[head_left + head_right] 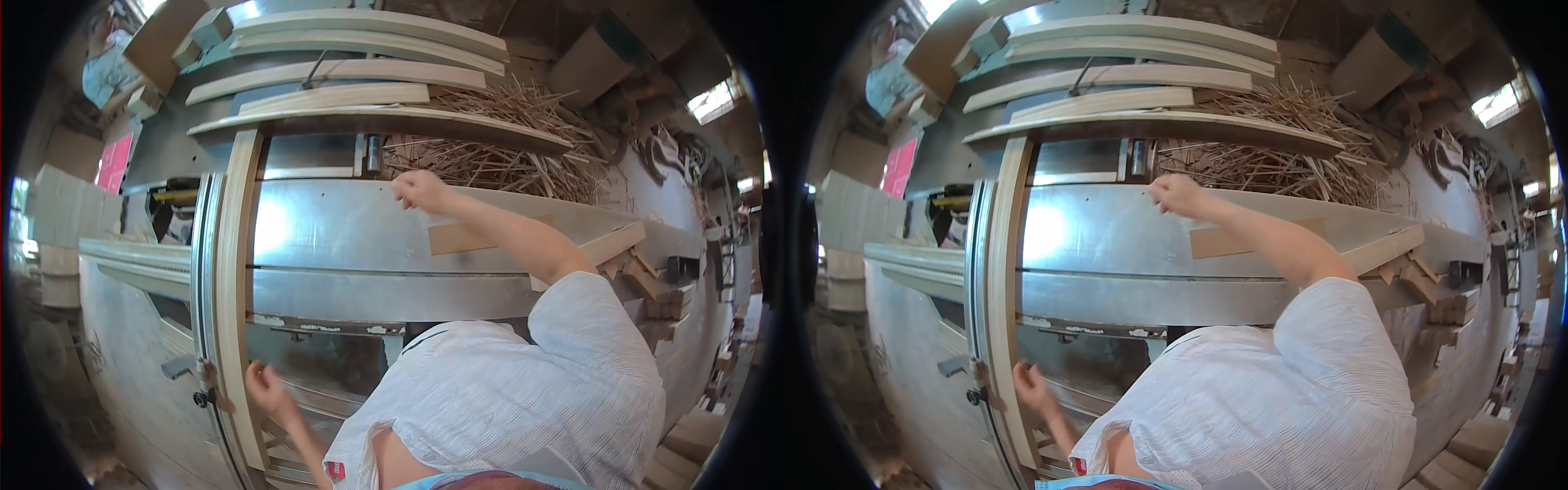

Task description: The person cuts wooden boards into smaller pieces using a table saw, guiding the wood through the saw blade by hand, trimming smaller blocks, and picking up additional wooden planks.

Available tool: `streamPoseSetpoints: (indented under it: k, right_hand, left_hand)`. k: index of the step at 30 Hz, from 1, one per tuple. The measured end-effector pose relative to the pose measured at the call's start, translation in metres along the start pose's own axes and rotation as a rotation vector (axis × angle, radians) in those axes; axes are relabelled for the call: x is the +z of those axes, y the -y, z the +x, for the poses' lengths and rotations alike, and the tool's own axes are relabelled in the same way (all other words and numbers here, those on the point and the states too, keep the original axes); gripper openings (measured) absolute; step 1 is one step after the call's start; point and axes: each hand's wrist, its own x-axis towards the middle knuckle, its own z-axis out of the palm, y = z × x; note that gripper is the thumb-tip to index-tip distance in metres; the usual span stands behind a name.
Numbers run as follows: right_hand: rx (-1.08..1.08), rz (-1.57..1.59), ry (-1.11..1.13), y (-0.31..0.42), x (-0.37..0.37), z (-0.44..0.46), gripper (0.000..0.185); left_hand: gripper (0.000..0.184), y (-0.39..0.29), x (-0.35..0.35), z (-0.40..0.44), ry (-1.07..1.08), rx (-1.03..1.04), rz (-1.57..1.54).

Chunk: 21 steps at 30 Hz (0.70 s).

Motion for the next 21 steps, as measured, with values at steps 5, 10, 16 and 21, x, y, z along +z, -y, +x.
streamPoseSetpoints:
  k: [5,10,16,21]
  right_hand:
    - [-0.016,0.110,-0.290,0.010,-0.126,0.001,0.039]
    - [0.018,0.107,-0.620,-0.059,-0.272,0.065,0.040]
    - [0.169,-0.096,-0.800,-0.176,-0.418,0.164,0.088]
    - [-0.386,-2.586,-2.083,-0.302,-0.476,0.274,0.103]
  left_hand:
    - [0.037,-0.077,0.176,0.007,0.522,0.354,0.150]
    - [0.038,-0.118,0.227,-0.016,0.656,0.390,0.243]
    - [0.037,-0.118,0.196,-0.036,0.668,0.190,0.273]
    - [0.033,-0.107,0.175,-0.054,0.498,-0.077,0.271]
